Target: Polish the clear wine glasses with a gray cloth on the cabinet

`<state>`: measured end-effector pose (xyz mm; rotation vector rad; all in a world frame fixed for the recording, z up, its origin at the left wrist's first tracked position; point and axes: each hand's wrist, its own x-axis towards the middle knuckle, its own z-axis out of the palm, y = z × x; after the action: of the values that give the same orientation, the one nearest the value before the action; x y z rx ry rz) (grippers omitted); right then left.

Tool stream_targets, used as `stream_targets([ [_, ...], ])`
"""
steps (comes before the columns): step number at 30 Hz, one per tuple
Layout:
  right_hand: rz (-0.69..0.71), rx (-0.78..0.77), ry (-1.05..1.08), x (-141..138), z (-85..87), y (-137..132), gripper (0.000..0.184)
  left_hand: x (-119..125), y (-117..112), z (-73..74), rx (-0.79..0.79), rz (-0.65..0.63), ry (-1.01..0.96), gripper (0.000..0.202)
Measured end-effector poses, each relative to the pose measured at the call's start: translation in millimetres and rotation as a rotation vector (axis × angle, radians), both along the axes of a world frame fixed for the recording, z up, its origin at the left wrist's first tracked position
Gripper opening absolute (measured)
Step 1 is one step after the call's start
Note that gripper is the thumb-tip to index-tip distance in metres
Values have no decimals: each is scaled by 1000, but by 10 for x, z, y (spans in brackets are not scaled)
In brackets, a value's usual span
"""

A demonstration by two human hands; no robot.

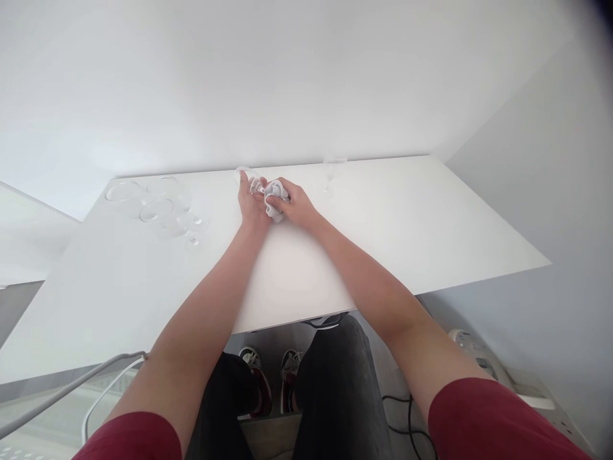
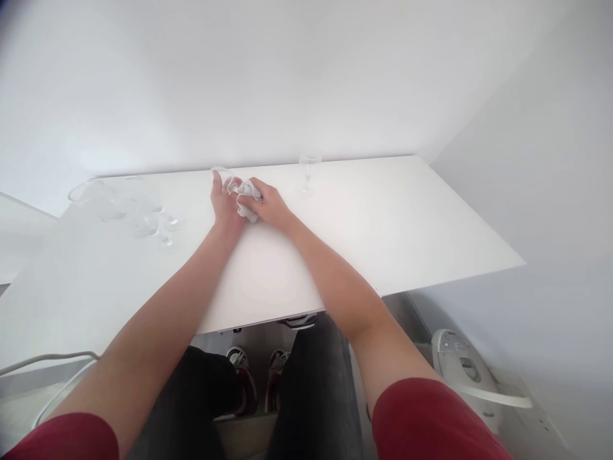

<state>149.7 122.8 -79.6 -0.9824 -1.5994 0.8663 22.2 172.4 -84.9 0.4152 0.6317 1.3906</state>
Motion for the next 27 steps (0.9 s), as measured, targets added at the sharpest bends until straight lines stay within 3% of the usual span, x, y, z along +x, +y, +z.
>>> stream_targets([
  [8,-82,-69,367,-78,-40,69,53,28,30,-45,87,-33,-56,48],
  [13,204,-87,333,-79,-5,1,63,-15,-88,68,58,-144,-149,51],
  [15,219,-34,265,-55,-6,-4,66,-12,-132,111,40,-175,-160,50],
  [19,96,8,307,-35,-44,56,53,45,-145,123,57,-138,-174,42],
  [22,-114,36,383,-64,-62,95,52,85,-105,87,98,-64,-193,33],
  [27,-406,145,269,-94,-61,77,48,90,-70,65,94,37,-121,33],
])
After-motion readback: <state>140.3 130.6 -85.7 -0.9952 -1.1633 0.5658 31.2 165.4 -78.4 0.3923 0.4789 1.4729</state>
